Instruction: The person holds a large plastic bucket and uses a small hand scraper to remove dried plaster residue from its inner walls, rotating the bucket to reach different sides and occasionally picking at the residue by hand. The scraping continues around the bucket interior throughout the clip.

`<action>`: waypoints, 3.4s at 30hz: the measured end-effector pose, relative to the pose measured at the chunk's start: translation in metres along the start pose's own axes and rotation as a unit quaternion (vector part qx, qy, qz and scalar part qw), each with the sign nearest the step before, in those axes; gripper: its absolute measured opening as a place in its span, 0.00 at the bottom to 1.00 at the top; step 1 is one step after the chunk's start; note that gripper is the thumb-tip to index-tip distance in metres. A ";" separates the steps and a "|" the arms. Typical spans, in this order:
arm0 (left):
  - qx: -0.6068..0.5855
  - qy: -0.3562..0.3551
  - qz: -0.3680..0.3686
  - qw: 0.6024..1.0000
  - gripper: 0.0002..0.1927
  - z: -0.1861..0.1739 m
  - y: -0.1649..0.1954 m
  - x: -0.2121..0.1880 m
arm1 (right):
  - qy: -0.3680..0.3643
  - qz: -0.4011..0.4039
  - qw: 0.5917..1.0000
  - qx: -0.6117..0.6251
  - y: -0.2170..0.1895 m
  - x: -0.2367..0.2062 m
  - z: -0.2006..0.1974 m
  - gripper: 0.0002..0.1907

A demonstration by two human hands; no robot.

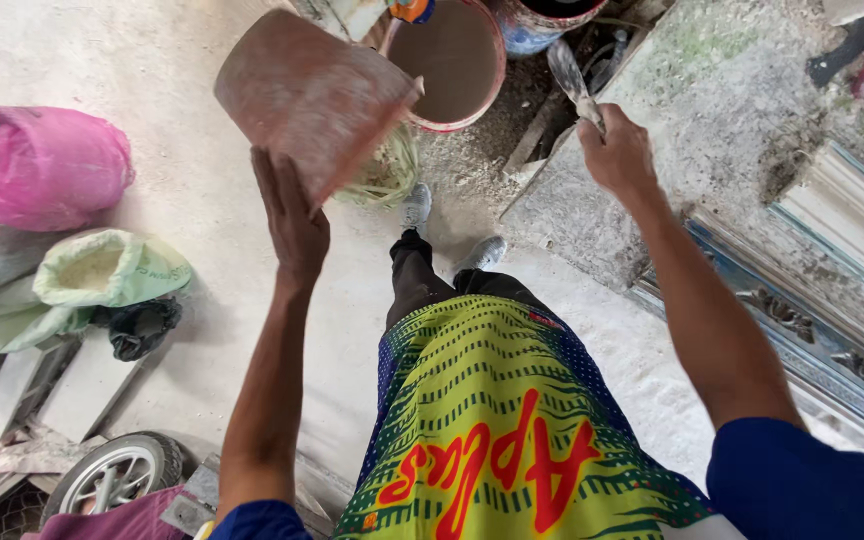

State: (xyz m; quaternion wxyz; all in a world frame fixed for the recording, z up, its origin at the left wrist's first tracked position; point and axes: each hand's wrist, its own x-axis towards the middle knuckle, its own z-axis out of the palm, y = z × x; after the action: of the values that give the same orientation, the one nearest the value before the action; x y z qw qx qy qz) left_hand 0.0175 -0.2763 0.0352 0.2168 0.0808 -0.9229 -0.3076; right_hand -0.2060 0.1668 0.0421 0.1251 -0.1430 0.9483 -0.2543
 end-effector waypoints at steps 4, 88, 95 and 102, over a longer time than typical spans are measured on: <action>0.100 0.008 0.178 0.979 0.26 -0.030 -0.030 0.037 | 0.061 0.072 0.891 0.443 -0.087 -0.011 0.018 0.16; 0.038 -0.496 0.162 0.852 0.38 0.152 0.302 -0.035 | 0.286 0.180 0.941 -0.031 0.048 -0.236 0.141 0.23; 0.101 -0.502 0.160 0.844 0.40 0.153 0.332 -0.027 | -0.131 0.140 0.979 0.071 0.054 -0.250 0.154 0.14; 0.060 -0.508 0.141 0.847 0.42 0.148 0.329 -0.031 | 0.228 0.282 0.930 -0.065 0.049 -0.244 0.169 0.16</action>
State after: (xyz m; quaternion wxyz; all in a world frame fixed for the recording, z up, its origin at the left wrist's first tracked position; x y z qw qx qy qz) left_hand -0.0268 0.0735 0.1164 -0.2470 -0.2046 -0.9223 -0.2159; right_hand 0.0623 0.2135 -0.0851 -0.0372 0.1838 0.9671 -0.1717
